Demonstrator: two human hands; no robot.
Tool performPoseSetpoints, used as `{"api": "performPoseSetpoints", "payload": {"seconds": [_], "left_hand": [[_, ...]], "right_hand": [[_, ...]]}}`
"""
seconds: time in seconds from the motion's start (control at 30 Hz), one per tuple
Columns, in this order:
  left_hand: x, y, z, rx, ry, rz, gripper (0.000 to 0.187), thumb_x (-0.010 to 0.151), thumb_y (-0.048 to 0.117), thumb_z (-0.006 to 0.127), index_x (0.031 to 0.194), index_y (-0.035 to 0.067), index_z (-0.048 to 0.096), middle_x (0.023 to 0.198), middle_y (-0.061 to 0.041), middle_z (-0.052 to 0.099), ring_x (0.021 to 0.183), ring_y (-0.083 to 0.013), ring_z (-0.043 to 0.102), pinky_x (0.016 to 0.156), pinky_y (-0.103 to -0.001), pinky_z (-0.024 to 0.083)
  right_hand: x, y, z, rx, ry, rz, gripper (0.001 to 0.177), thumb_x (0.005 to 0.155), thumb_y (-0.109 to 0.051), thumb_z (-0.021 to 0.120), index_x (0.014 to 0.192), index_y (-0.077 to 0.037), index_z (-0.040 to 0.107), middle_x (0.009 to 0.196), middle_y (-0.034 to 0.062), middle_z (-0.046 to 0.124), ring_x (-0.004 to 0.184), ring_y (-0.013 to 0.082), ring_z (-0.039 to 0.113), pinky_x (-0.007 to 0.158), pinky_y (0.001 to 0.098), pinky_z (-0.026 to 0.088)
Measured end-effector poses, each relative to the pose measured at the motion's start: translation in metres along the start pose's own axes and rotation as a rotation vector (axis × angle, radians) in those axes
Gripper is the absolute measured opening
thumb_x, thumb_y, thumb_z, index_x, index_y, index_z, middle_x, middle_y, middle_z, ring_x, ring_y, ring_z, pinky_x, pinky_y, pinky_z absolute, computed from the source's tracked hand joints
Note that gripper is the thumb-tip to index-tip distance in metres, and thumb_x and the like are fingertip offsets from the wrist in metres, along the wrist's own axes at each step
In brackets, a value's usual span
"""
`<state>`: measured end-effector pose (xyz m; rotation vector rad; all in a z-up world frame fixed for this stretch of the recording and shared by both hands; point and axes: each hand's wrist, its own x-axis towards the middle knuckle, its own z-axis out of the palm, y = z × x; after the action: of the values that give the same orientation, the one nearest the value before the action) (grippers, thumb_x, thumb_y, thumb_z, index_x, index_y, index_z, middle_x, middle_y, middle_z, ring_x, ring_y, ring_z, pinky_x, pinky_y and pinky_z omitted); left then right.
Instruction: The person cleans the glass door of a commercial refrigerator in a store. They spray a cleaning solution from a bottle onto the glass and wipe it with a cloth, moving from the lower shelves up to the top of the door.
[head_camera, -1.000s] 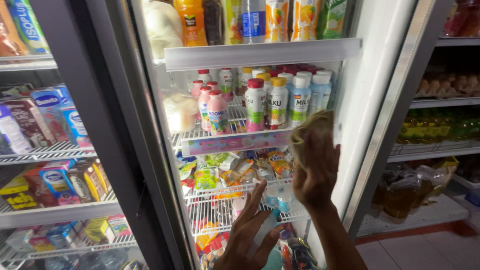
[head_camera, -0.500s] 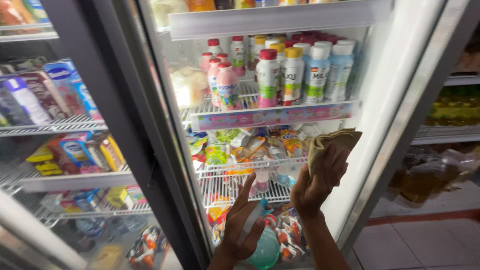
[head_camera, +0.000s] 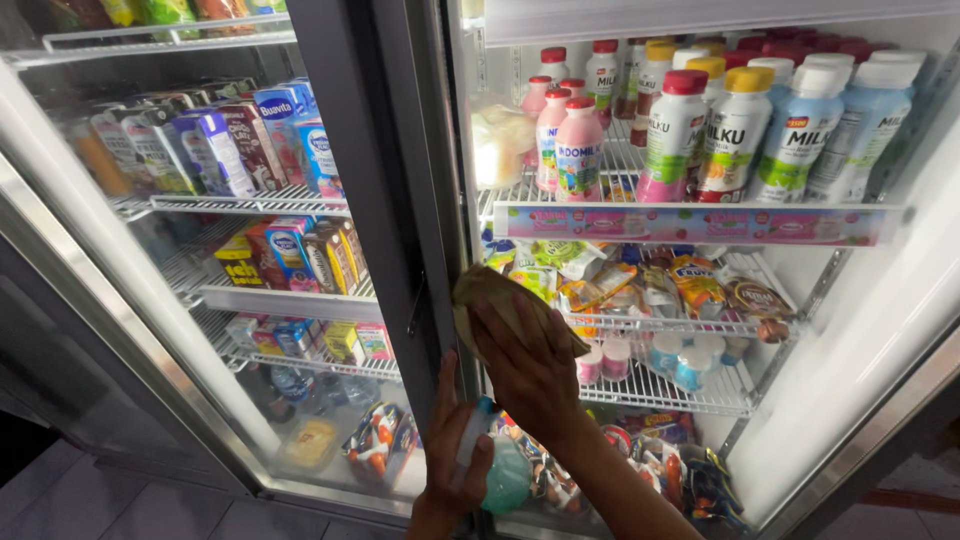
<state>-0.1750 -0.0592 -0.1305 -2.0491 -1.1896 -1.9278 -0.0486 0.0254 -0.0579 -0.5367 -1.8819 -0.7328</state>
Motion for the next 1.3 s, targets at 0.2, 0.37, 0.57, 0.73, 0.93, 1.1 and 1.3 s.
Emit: {"api": "performPoseSetpoints", "payload": {"seconds": [0.2, 0.37, 0.57, 0.73, 0.93, 1.1, 1.3], "left_hand": [[-0.004, -0.007, -0.006, -0.005, -0.056, -0.038, 0.049, 0.107, 0.037, 0.048, 0.112, -0.007, 0.068, 0.162, -0.041, 0.029, 0.154, -0.0512, 0.035, 0.121, -0.05, 0.035], [-0.002, -0.008, -0.013, -0.016, -0.101, -0.113, 0.049, 0.104, 0.038, 0.047, 0.105, -0.006, 0.068, 0.164, -0.038, 0.03, 0.152, -0.0489, 0.038, 0.123, -0.053, 0.031], [-0.007, -0.008, -0.006, -0.01, -0.093, -0.038, 0.064, 0.106, 0.039, 0.048, 0.134, -0.018, 0.058, 0.165, -0.039, 0.029, 0.158, -0.0511, 0.027, 0.127, -0.056, 0.022], [-0.015, -0.005, 0.021, -0.119, -0.192, -0.025, 0.052, 0.105, 0.038, 0.052, 0.119, -0.011, 0.065, 0.163, -0.043, 0.024, 0.158, -0.0545, 0.019, 0.125, -0.055, 0.022], [-0.012, 0.016, 0.087, -0.276, -0.368, 0.015, 0.045, 0.103, 0.031, 0.054, 0.121, -0.008, 0.067, 0.163, -0.041, 0.028, 0.156, -0.0534, 0.028, 0.126, -0.056, 0.025], [-0.008, 0.037, 0.139, -0.388, -0.469, 0.034, 0.036, 0.1, 0.023, 0.057, 0.116, -0.009, 0.065, 0.165, -0.039, 0.026, 0.157, -0.0535, 0.027, 0.126, -0.056, 0.026], [-0.011, 0.045, 0.166, -0.389, -0.479, -0.014, 0.037, 0.099, 0.022, 0.06, 0.114, -0.011, 0.065, 0.165, -0.034, 0.029, 0.156, -0.0523, 0.027, 0.126, -0.057, 0.019]], "right_hand": [[-0.055, 0.04, -0.022, -0.054, 0.014, -0.007, 0.04, 0.092, -0.004, 0.064, 0.13, -0.016, 0.074, 0.136, 0.0001, 0.068, 0.142, 0.0271, 0.048, 0.125, 0.0486, 0.016], [-0.026, 0.051, -0.024, -0.071, 0.163, 0.178, 0.036, 0.096, -0.004, 0.062, 0.131, -0.008, 0.072, 0.136, 0.0133, 0.068, 0.142, 0.0407, 0.046, 0.126, 0.0509, 0.013], [0.016, 0.001, 0.011, 0.02, 0.124, 0.023, 0.043, 0.09, -0.002, 0.062, 0.129, -0.017, 0.074, 0.142, 0.0013, 0.065, 0.142, 0.0294, 0.048, 0.124, 0.0485, 0.022], [-0.018, 0.02, -0.005, -0.025, 0.002, -0.035, 0.047, 0.09, -0.008, 0.063, 0.134, -0.02, 0.073, 0.144, -0.0029, 0.063, 0.142, 0.0257, 0.047, 0.123, 0.0477, 0.023], [-0.1, 0.091, -0.039, -0.149, 0.021, 0.156, 0.038, 0.096, -0.011, 0.061, 0.131, -0.016, 0.072, 0.142, 0.0043, 0.063, 0.144, 0.0366, 0.044, 0.125, 0.0512, 0.02], [-0.148, 0.165, -0.08, -0.277, 0.233, 0.3, 0.044, 0.104, -0.014, 0.047, 0.144, 0.005, 0.054, 0.147, 0.0307, 0.053, 0.146, 0.0538, 0.039, 0.127, 0.0589, 0.02], [-0.199, 0.194, -0.109, -0.285, 0.301, 0.488, 0.047, 0.112, -0.011, 0.044, 0.154, 0.008, 0.038, 0.163, 0.0264, 0.037, 0.157, 0.0518, 0.023, 0.132, 0.0617, 0.017]]}}
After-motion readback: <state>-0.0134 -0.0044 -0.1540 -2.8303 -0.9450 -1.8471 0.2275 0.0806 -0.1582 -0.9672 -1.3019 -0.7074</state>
